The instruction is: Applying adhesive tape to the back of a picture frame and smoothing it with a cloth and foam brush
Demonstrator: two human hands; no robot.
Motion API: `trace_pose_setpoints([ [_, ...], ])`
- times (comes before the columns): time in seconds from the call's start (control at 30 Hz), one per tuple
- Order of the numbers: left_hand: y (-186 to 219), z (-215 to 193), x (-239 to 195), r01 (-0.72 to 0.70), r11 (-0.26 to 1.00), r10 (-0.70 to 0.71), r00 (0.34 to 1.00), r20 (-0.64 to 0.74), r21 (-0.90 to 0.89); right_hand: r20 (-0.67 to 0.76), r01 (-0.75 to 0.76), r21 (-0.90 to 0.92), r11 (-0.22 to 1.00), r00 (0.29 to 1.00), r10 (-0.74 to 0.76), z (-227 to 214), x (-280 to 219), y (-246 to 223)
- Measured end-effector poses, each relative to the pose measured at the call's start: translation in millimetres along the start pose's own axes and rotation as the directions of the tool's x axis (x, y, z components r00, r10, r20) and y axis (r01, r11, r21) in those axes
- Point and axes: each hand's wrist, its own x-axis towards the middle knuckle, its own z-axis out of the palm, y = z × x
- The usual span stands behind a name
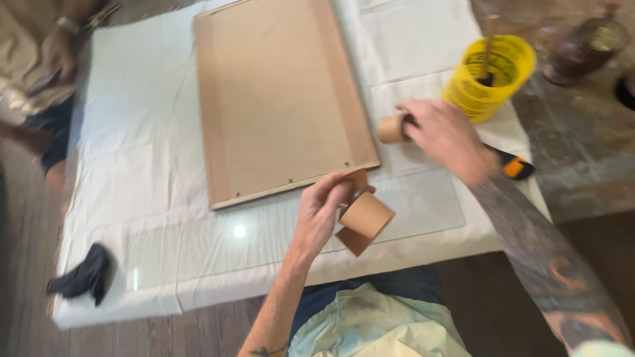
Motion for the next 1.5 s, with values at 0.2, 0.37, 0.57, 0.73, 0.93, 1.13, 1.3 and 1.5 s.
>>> trace_pose_setpoints([
  [0.2,-3,9,5,0.006,1.000,-0.005,0.996,0.086,-0.011,0.055,0.009,-0.312,0.950,0.998,0.009,57,94,21],
  [0.37,-4,12,0,0.115,0.993,-0.114,0.989,0.090,-0.005,0.150,-0.168,-0.109,0.980,0.972,0.184,-25,51,-31],
  [0.57,-6,3,0,0.187,0.981,-0.183,0.980,0.082,-0.042,-0.803,0.088,0.058,0.994,0.596,-0.006,-109,-43,77],
  [0.73,9,23,10,0.229,0.973,-0.224,0.966,0.131,-0.017,-0.709,-0.173,0.303,0.937,0.616,0.342,-69,-36,188],
  [0.93,19,28,10,0.161,0.984,-0.175,0.960,0.220,0.079,-0.643,-0.353,0.260,0.899,0.631,0.434,-30,-10,254],
  [1.13,27,31,7,0.201,0.969,-0.229,0.951,0.210,0.144,-0.687,-0.414,0.281,0.866,0.544,0.483,-34,17,298],
  [1.3,39,55,19,0.094,0.989,-0.129,0.931,0.342,0.117,-0.663,-0.459,0.355,0.814,0.490,0.566,-43,14,275],
  [1.5,43,80,30,-0.055,0.963,-0.076,0.883,0.463,0.262,-0.123,-0.238,0.748,0.619,0.868,0.481,-76,-61,116],
])
